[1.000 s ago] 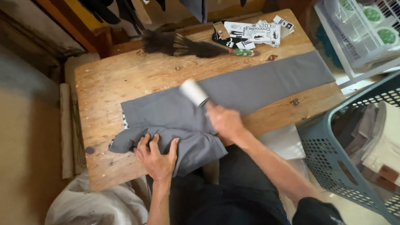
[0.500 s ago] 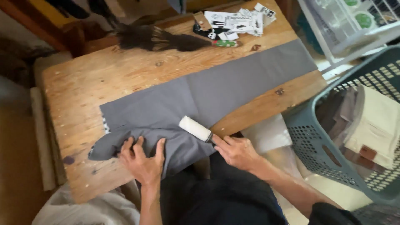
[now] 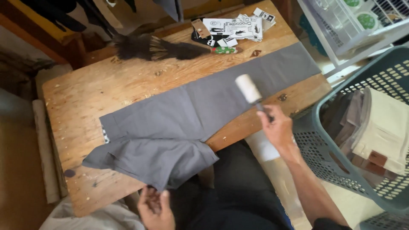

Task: A person uses a lint roller to remove lint and debris from a pair of grey pants laid out on a wooden table, flipping and folding the pants to clean all surfaces.

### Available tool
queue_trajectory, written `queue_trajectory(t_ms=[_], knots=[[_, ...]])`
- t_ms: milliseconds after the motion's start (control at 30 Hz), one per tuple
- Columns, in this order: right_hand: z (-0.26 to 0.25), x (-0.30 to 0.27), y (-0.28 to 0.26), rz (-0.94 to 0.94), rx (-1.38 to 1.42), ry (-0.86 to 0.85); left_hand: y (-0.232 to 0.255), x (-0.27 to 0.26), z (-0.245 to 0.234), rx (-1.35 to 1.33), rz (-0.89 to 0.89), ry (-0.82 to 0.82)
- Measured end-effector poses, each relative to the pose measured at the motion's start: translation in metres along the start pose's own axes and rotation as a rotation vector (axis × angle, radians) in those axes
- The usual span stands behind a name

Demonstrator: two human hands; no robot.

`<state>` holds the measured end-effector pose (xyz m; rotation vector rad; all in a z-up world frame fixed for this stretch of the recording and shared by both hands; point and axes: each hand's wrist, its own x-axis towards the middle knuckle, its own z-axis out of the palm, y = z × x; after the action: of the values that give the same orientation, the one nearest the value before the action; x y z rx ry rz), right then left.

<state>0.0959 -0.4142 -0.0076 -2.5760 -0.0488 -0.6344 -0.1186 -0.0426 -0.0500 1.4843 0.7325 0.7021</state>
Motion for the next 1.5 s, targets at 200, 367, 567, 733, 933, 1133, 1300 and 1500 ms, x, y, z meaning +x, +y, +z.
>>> queue_trajectory(t_ms=[200, 367, 567, 733, 933, 1133, 1300, 1500], knots=[[0.022, 0.100, -0.112, -0.311, 0.305, 0.016, -0.027, -0.011, -0.009, 0.167, -0.371, -0.328], [0.049, 0.179, -0.174, -0.306, 0.292, -0.049, 0.009, 0.001, -0.003, 0.015, -0.393, -0.434], [0.056, 0.217, -0.245, -0.208, 0.459, -0.270, 0.049, 0.014, -0.005, -0.095, -0.228, -0.611], [0.083, 0.234, -0.253, -0.348, 0.381, -0.290, 0.085, 0.036, 0.018, -0.184, -0.142, -0.608], [0.085, 0.234, -0.260, -0.226, 0.398, -0.366, 0.145, 0.076, 0.085, -0.089, -0.081, -0.589], [0.105, 0.232, -0.241, -0.232, 0.451, -0.226, 0.180, 0.101, 0.124, -0.223, 0.134, -0.924], [0.110, 0.218, -0.223, -0.063, 0.464, -0.174, 0.103, 0.137, 0.106, 0.568, 0.717, -0.397], [0.062, 0.107, -0.218, -0.506, 0.411, 0.003, 0.042, 0.156, 0.078, 0.993, 0.758, -0.296]])
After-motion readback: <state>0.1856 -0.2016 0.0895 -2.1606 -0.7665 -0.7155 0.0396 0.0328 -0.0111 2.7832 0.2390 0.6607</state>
